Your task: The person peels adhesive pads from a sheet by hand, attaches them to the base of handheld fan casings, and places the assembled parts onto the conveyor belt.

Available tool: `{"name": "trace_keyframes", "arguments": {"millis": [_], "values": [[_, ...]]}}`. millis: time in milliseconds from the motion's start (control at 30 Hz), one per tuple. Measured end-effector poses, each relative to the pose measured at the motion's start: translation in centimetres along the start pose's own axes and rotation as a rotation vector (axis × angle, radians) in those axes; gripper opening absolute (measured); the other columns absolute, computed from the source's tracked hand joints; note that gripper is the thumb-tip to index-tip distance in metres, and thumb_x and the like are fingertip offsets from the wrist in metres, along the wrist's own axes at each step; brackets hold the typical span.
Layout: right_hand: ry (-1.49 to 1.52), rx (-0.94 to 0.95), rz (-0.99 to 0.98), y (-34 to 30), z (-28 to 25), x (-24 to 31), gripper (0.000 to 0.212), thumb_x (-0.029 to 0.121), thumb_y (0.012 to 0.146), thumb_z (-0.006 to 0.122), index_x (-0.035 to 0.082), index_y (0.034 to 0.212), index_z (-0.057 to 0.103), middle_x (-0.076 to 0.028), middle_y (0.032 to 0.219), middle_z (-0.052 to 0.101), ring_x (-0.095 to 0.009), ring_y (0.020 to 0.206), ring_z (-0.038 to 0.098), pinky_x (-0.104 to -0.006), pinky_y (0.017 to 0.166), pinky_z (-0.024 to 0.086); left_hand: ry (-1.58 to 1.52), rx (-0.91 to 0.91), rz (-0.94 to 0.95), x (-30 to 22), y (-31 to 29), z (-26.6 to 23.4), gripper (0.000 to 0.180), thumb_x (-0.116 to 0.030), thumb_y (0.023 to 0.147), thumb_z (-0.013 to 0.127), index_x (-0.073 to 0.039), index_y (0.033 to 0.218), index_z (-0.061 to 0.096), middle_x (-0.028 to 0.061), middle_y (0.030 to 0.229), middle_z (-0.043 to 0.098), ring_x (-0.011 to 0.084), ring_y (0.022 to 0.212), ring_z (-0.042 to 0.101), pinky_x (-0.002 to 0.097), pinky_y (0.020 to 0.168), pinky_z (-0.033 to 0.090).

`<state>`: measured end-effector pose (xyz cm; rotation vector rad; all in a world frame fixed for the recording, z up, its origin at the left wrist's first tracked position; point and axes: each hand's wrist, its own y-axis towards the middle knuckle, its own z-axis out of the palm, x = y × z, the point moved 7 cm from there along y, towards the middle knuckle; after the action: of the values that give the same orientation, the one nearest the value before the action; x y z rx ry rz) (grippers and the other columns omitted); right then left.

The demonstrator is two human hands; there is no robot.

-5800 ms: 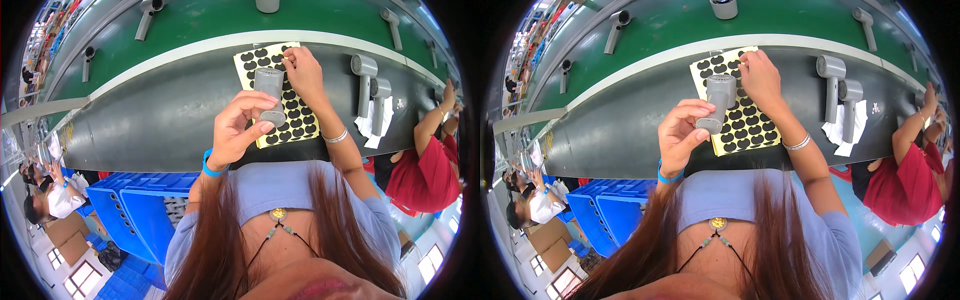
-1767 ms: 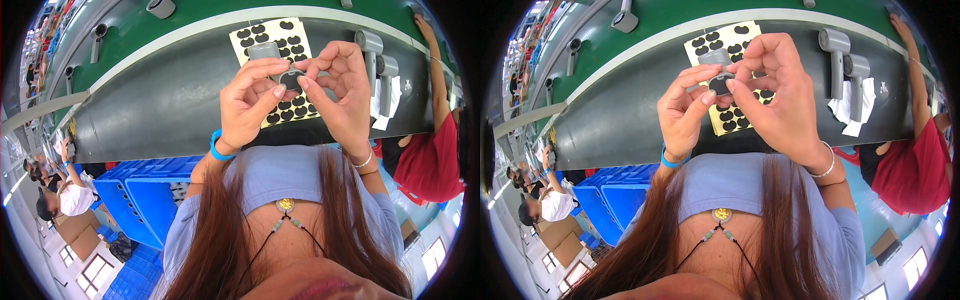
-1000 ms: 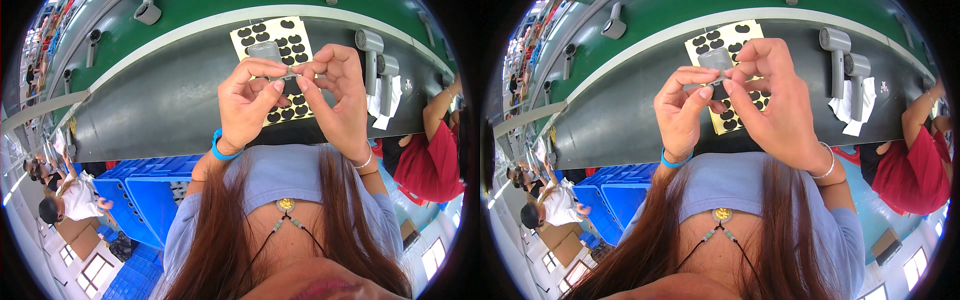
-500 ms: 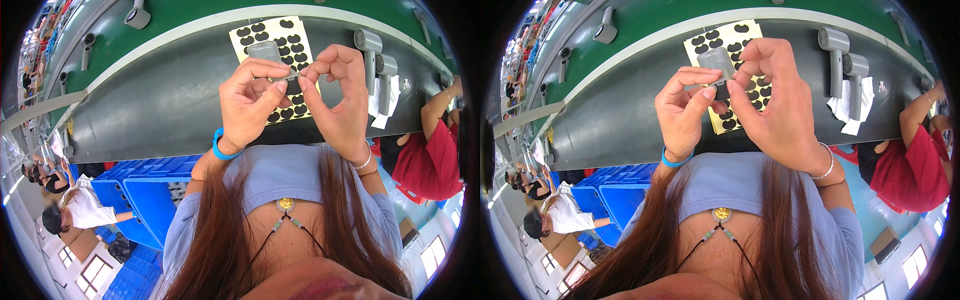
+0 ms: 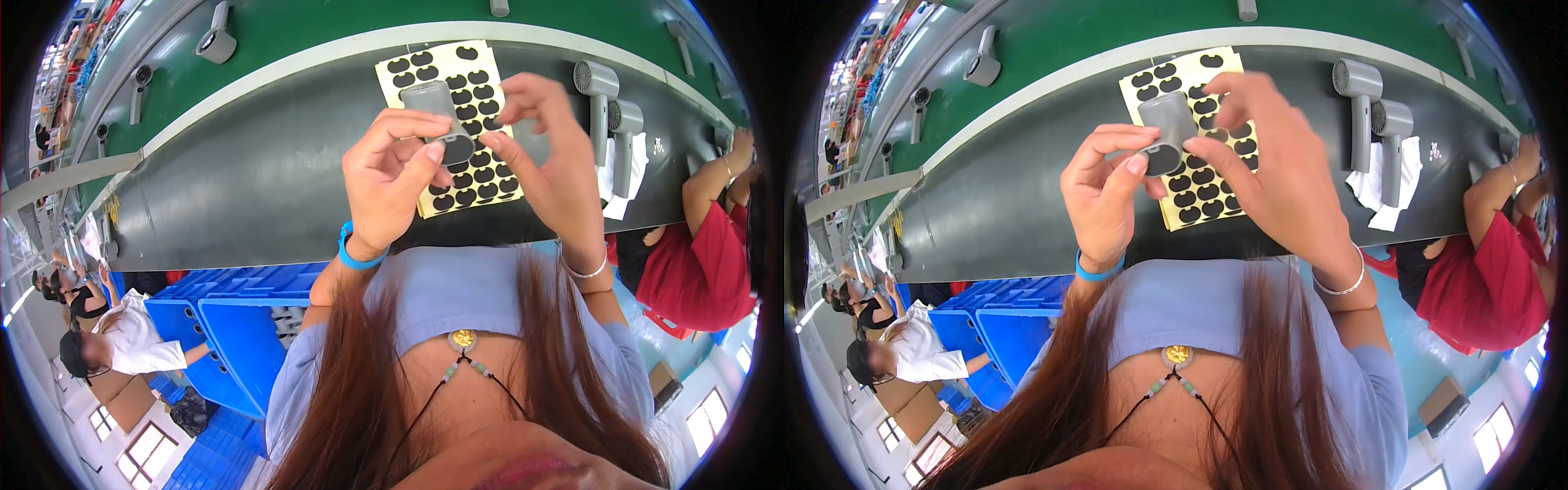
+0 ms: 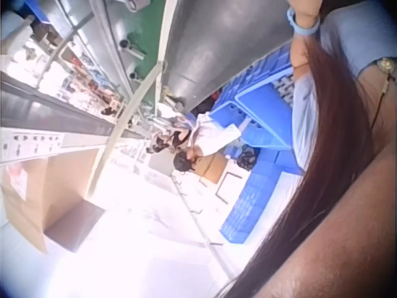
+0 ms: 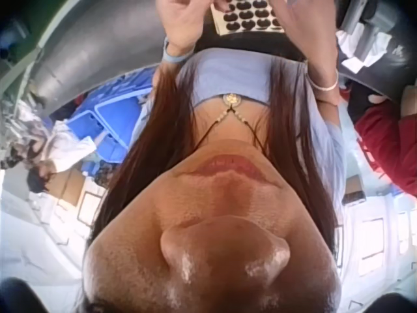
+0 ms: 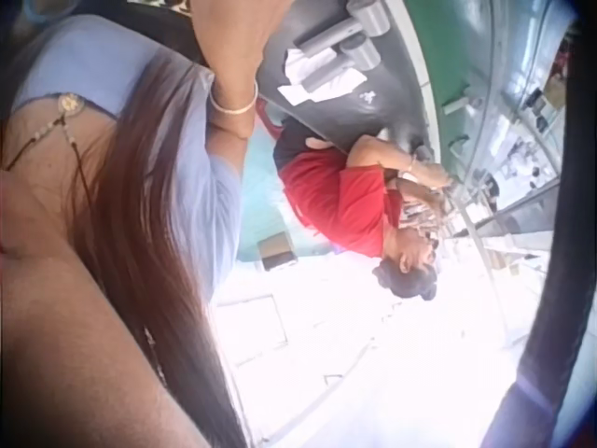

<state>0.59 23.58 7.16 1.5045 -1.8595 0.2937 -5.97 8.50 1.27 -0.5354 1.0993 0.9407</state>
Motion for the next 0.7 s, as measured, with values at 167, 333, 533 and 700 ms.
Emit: {"name": "trace_keyframes", "arguments": {"millis": [167, 333, 533, 700], "values": [[0.397, 0.330, -0.013, 0.3, 6.2, -1.9, 0.047, -0.006, 0.075, 0.062, 0.006, 0.120, 0.053, -0.010, 0.121, 0.057, -0.025, 0.096, 0.062, -0.0327, 0.073, 0.049, -0.032, 0.035, 0.012, 0.3, 0.7, 0.3, 0.020, 0.007, 0.084, 0.059, 0.004, 0.103, 0.061, 0.0147, 0.110, 0.058, 0.0116, 0.071, 0.063, 0.0224, 0.058, 0.055], [0.296, 0.312, -0.118, -0.1, 8.0, -1.9, 0.043, -0.007, 0.077, 0.056, 0.005, 0.117, 0.054, -0.010, 0.123, 0.055, -0.034, 0.100, 0.060, -0.0365, 0.077, 0.052, 0.246, 0.041, 0.031, 0.0, 0.9, 0.9, 0.022, 0.003, 0.082, 0.065, 0.003, 0.104, 0.064, 0.0097, 0.107, 0.062, 0.0067, 0.065, 0.060, 0.0176, 0.046, 0.048], [0.321, 0.382, -0.068, 0.4, 7.9, -2.0, 0.041, -0.009, 0.077, 0.055, 0.003, 0.116, 0.055, -0.011, 0.121, 0.057, -0.032, 0.100, 0.061, -0.0363, 0.078, 0.052, 0.180, 0.008, -0.036, 0.5, 1.1, 0.7, 0.013, -0.004, 0.089, 0.060, 0.004, 0.098, 0.066, 0.0122, 0.106, 0.064, 0.0080, 0.056, 0.059, 0.0167, 0.042, 0.044], [0.390, 0.332, -0.061, 2.4, 5.8, -4.2, 0.050, -0.016, 0.072, 0.050, 0.003, 0.118, 0.055, -0.011, 0.120, 0.059, -0.030, 0.106, 0.060, -0.0369, 0.086, 0.050, 0.052, -0.055, 0.032, 0.8, 1.9, -0.3, 0.022, -0.012, 0.096, 0.051, 0.004, 0.106, 0.062, 0.0140, 0.113, 0.061, 0.0111, 0.056, 0.060, 0.0203, 0.046, 0.047]]}}
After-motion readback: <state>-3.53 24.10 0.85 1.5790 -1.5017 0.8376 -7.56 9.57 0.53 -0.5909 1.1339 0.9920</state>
